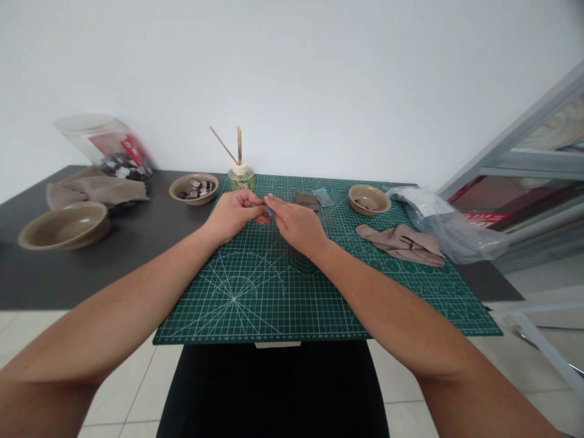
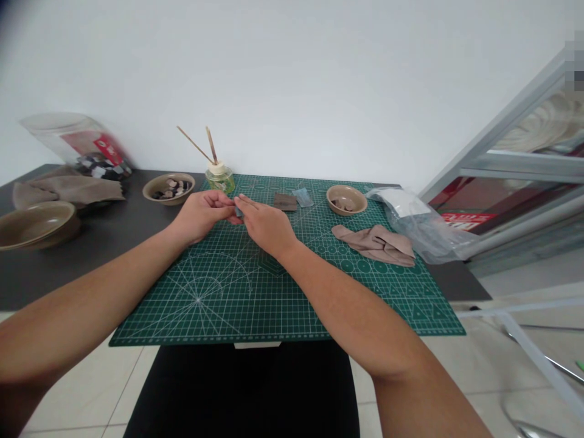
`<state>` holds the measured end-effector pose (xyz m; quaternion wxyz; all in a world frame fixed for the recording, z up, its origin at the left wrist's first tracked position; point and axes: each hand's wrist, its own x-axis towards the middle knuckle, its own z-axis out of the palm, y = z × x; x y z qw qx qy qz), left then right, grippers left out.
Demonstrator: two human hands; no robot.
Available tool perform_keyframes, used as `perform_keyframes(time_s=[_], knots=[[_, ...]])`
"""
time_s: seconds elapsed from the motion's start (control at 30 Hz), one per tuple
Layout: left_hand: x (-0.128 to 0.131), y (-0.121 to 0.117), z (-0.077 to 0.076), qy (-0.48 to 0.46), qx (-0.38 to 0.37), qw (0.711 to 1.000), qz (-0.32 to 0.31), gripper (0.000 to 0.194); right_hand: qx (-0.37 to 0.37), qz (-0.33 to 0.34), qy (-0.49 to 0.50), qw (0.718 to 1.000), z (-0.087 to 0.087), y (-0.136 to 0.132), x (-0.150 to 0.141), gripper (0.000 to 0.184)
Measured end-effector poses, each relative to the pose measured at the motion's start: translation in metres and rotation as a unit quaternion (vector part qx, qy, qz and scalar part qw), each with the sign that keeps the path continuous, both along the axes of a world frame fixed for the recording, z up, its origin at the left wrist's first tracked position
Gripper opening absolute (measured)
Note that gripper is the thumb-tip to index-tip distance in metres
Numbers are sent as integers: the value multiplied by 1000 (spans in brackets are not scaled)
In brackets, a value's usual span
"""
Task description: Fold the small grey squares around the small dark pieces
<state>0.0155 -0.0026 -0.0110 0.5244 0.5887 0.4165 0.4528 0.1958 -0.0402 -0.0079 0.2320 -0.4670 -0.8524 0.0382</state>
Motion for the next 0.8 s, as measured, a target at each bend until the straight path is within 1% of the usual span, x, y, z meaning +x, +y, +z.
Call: perform_keyframes(time_s=[0.17,0.37,0.57,0.7,0.8], knots=[[-2,1,-2,2,5,1000,-8,24,3,-7,12,1000,-3,-1,0,50],[-4,3,-5,37,19,999,-16,16,-6,15,6,1000,-3,-3,-3,51],[-2,3,-5,-5,8,1000,-19,28,-1,-4,35,999,-5,0,0,52],[-2,4,-6,-21,-1,999,-33,29,-1,-11,43,999,-7,0,1,53],[-3,6,-9,-17,-2,999,-39,29,-2,-1,43,999,-6,0,0,53]])
